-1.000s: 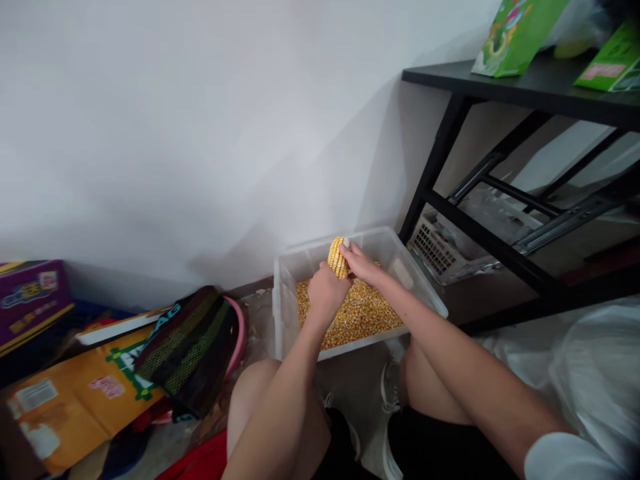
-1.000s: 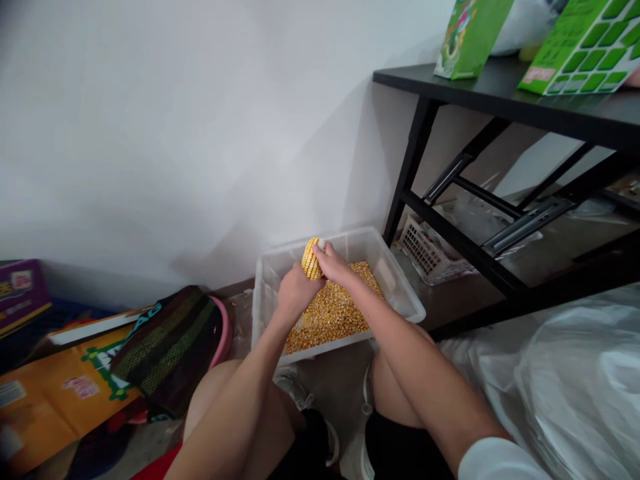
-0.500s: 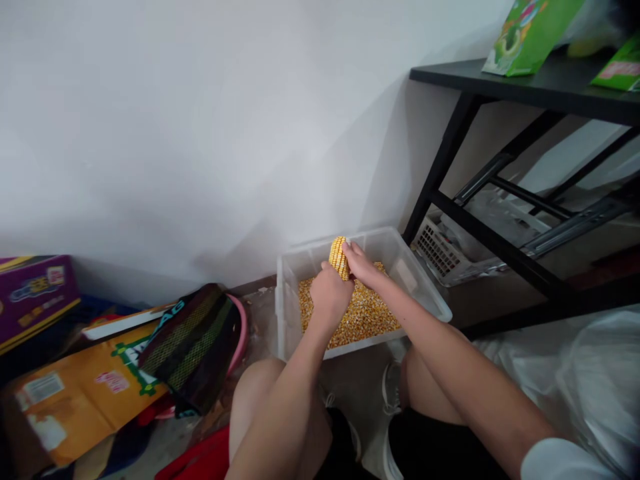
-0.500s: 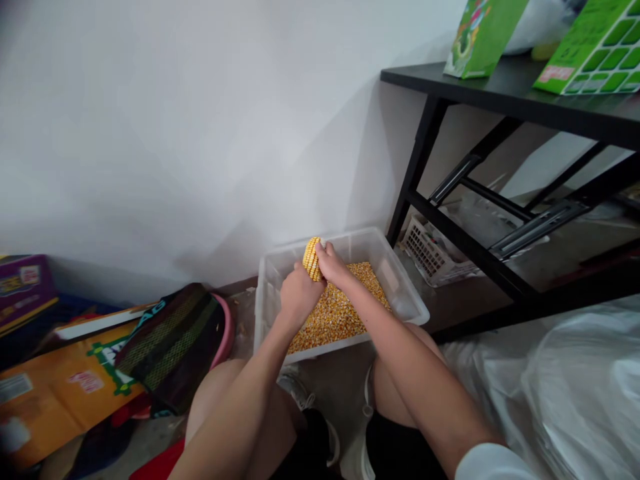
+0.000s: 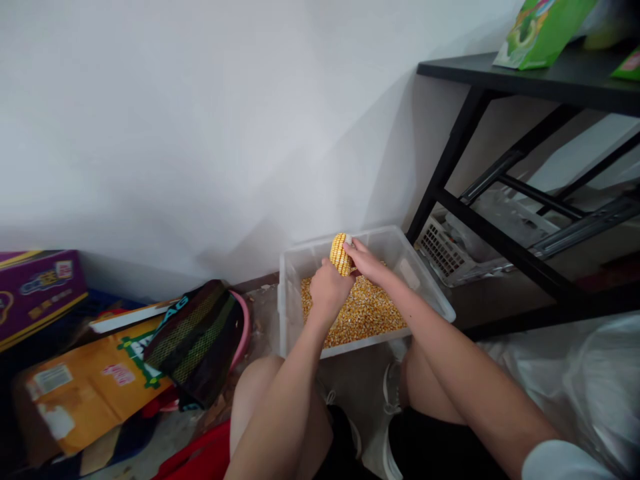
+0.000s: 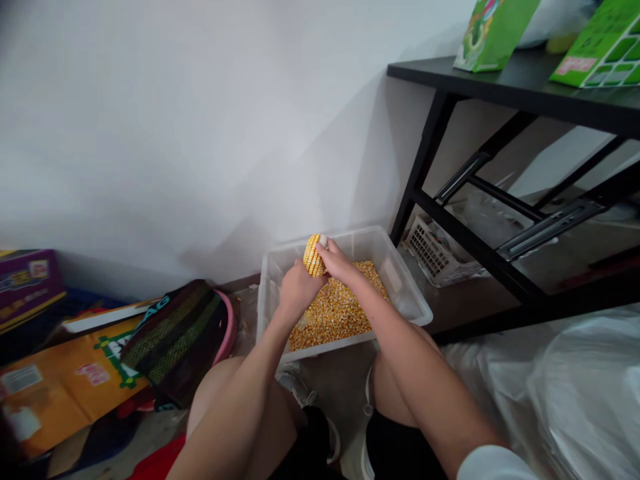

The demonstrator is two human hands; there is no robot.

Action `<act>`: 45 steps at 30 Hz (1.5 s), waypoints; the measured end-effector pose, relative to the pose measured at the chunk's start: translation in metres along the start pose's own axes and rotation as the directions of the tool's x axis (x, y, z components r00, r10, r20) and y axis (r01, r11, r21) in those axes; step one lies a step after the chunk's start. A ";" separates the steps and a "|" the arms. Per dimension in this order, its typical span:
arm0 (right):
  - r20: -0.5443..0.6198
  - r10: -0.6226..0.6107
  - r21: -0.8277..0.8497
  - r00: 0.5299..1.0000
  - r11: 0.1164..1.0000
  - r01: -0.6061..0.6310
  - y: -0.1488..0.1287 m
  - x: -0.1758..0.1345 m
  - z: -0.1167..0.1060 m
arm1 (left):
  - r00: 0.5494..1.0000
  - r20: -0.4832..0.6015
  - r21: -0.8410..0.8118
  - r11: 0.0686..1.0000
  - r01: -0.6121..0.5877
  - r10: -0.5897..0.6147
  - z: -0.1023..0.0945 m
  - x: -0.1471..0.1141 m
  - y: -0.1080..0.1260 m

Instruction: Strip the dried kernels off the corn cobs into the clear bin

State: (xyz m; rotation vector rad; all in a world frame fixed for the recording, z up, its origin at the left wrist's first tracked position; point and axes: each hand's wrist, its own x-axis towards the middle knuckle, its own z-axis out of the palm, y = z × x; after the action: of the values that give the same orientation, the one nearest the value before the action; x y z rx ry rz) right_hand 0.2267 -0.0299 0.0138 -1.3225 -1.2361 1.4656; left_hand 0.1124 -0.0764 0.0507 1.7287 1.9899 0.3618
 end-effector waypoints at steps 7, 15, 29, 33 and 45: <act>-0.149 -0.029 -0.156 0.988 0.988 0.005 0.017 0.008 0.000 | 1.000 0.019 0.015 1.000 0.013 -0.013 0.006 -0.003 0.004; 0.011 0.172 0.102 0.985 0.980 -0.173 0.000 -0.009 -0.008 | 0.999 0.051 0.040 0.999 0.010 -0.012 0.013 -0.005 0.010; 0.015 0.184 0.211 0.983 0.960 -0.183 -0.020 -0.027 -0.013 | 0.997 0.029 0.061 0.996 0.063 -0.065 0.015 -0.008 0.032; 0.003 0.198 0.234 0.980 0.953 -0.193 -0.019 -0.026 -0.014 | 0.998 0.024 0.080 0.995 0.055 -0.057 0.012 -0.008 0.037; 0.045 0.134 0.514 0.990 0.846 -0.138 -0.015 -0.009 -0.022 | 0.999 0.001 0.163 0.986 0.045 -0.046 0.002 -0.005 0.056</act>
State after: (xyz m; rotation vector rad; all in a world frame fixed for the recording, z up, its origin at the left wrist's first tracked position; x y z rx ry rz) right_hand 0.2489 -0.0319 0.0312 -1.0453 -0.6791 1.7487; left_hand 0.1617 -0.0720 0.0771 1.7751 2.1023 0.1835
